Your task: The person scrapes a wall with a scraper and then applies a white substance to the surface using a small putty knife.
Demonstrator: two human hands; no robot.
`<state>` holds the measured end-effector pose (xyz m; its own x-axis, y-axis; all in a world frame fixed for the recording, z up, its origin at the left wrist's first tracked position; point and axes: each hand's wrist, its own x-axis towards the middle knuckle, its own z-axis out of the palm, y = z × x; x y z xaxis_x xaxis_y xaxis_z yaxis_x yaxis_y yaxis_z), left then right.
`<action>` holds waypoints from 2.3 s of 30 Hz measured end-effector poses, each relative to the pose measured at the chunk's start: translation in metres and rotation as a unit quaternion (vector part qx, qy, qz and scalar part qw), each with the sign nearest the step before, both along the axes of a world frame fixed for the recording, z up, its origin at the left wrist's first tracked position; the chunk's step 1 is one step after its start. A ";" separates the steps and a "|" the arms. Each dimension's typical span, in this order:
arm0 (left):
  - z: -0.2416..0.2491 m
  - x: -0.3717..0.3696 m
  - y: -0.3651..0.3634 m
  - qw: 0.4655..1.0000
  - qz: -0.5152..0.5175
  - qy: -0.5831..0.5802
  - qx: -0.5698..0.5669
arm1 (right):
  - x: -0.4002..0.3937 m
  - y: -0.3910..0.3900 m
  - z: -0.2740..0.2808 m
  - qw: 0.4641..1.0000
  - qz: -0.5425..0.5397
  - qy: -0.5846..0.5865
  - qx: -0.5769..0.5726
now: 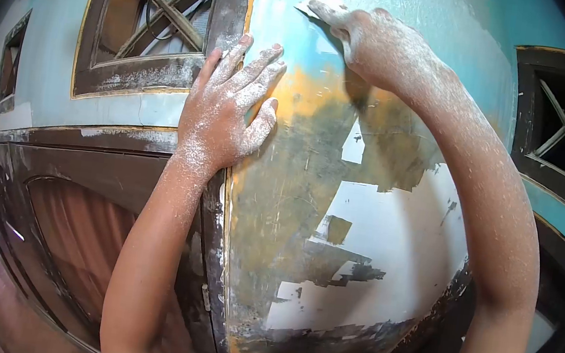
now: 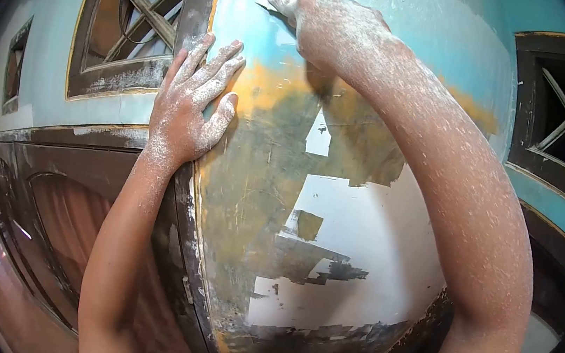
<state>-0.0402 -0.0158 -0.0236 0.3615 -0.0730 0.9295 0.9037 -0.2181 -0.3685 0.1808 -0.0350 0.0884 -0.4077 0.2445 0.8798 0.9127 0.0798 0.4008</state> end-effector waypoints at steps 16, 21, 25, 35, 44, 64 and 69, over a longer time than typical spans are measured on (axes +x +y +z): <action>-0.001 -0.001 0.004 1.000 -0.008 -0.004 0.004 | 0.049 -0.023 -0.047 0.984 -0.082 0.022 -0.155; -0.002 -0.003 0.004 1.000 -0.023 -0.001 0.009 | 0.015 -0.030 -0.036 0.991 -0.007 0.052 -0.120; 0.000 -0.004 0.004 1.000 -0.013 0.012 0.011 | -0.003 0.000 -0.009 0.997 -0.005 0.031 -0.069; -0.002 -0.004 0.006 1.000 -0.002 0.001 0.001 | 0.040 -0.015 -0.037 0.991 -0.028 0.036 -0.128; -0.001 -0.004 0.005 1.000 0.000 0.007 0.000 | 0.041 -0.016 -0.058 0.989 -0.059 0.036 -0.131; -0.001 -0.004 0.005 1.000 -0.007 0.012 0.002 | 0.048 -0.024 -0.069 0.984 -0.049 0.080 -0.151; -0.002 -0.004 0.006 1.000 -0.010 0.009 0.007 | 0.026 -0.041 -0.070 0.978 -0.045 0.096 -0.178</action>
